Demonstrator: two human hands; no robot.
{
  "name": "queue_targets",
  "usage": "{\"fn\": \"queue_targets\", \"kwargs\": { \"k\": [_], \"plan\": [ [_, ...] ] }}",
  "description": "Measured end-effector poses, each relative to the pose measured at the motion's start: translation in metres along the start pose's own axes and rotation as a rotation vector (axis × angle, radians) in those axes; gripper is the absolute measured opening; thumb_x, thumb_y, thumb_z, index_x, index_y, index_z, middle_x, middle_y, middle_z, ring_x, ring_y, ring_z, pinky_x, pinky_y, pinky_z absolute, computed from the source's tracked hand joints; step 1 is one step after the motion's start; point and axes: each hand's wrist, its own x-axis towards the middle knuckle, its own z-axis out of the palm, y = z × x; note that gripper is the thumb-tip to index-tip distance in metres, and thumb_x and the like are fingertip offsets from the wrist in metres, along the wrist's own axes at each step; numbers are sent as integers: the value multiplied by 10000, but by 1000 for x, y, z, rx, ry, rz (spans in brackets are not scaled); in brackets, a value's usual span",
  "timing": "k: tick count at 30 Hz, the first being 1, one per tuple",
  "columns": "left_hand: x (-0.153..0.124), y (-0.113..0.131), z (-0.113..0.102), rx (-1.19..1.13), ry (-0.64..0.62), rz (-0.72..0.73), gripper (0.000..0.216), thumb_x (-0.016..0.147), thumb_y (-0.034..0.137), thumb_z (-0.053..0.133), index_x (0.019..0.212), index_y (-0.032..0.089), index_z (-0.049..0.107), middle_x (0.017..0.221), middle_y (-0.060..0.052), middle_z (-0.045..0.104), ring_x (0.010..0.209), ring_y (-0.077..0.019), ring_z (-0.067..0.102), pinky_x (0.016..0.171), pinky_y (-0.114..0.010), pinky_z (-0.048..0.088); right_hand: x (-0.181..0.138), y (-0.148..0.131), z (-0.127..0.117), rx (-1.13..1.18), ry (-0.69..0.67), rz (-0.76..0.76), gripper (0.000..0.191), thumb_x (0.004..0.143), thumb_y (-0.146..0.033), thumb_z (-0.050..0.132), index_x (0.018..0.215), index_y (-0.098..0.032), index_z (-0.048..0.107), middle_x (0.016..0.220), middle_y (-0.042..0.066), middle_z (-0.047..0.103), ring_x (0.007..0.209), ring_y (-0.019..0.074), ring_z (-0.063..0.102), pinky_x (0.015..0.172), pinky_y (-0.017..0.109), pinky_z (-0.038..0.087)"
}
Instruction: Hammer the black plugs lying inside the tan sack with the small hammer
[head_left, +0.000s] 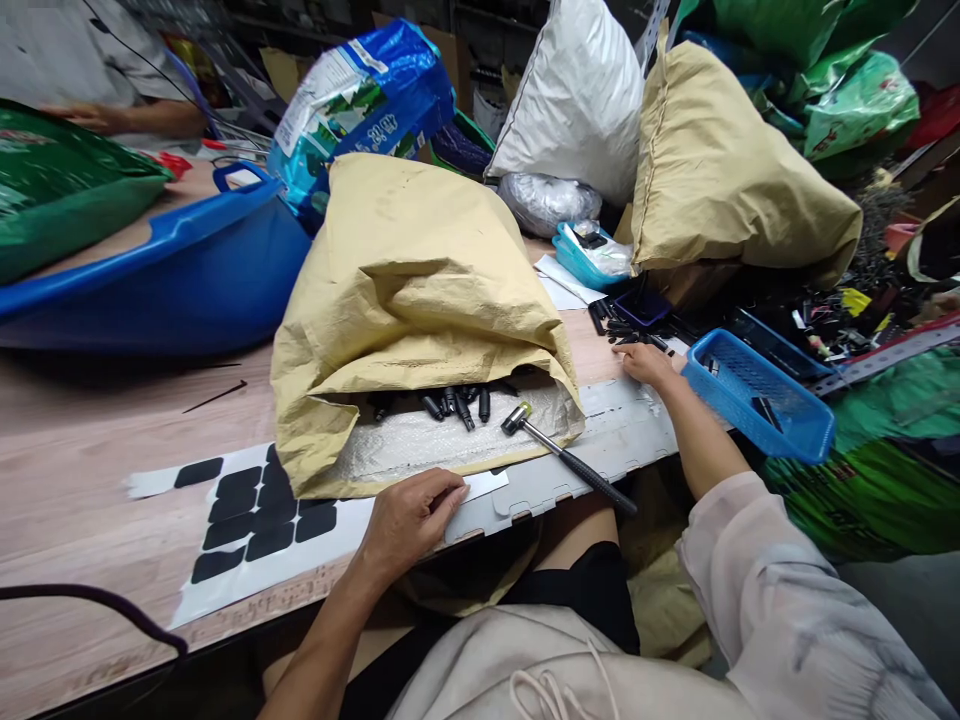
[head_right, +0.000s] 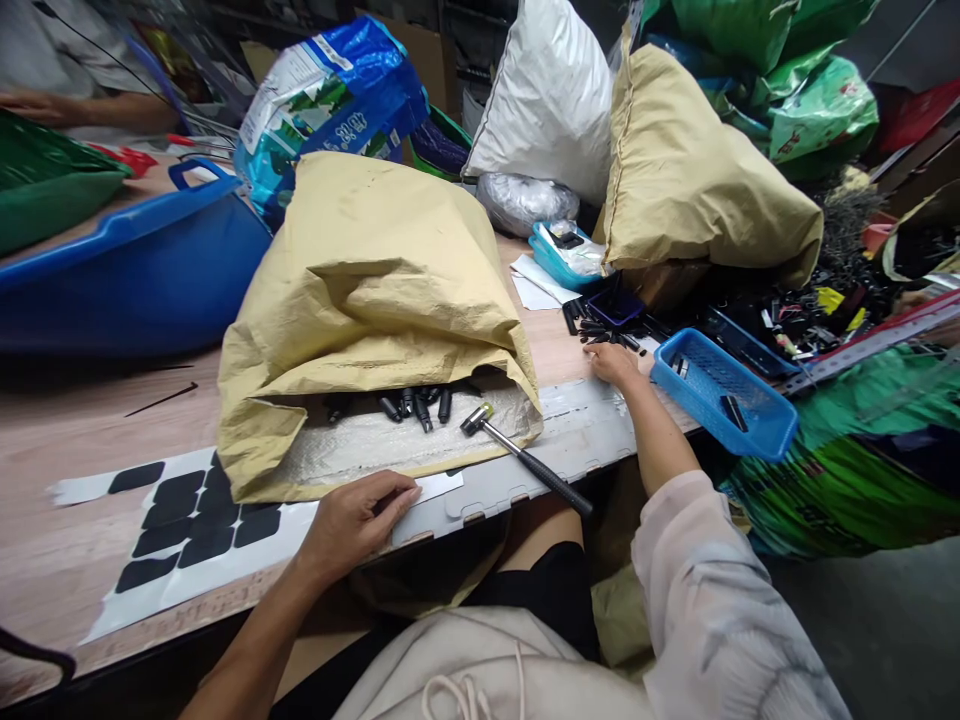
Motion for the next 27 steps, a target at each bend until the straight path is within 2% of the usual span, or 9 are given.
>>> {"fn": "queue_targets", "kwargs": {
  "k": [7,13,20,24,27],
  "plan": [
    [0,0,0,10,-5,12,250,994,344,560,859,231,738,808,5,782,706,-147,721,661,-239,502,-18,-1,2,9,-21,-9,566,935,-228,447,1443,-340,668,1477,18,661,1337,285,637,1109,422,508],
    [0,1,0,8,-5,4,263,993,351,550,857,230,740,816,-14,790,716,-160,722,667,-245,510,-34,11,1,2,8,41,548,938,-234,447,1423,-315,689,1367,61,732,1253,297,679,1071,435,524],
    [1,3,0,-22,-5,-17,256,979,344,558,844,230,743,821,-15,791,728,-165,724,676,-254,508,-67,6,7,50,96,9,540,968,-268,403,1423,-263,694,1138,75,809,1056,252,730,950,339,537],
    [2,7,-2,-102,-8,-108,232,944,369,592,853,227,752,760,-6,754,680,-160,677,654,-257,485,-103,-10,13,245,179,-120,486,954,-344,453,1304,-215,764,887,62,803,830,229,719,814,312,537],
    [7,9,-9,-235,47,-287,269,910,456,636,919,210,745,631,30,624,573,-140,564,565,-247,431,-138,-30,16,401,223,-261,419,953,-392,484,1176,-228,798,922,58,794,792,209,698,809,308,544]
  ]
}}
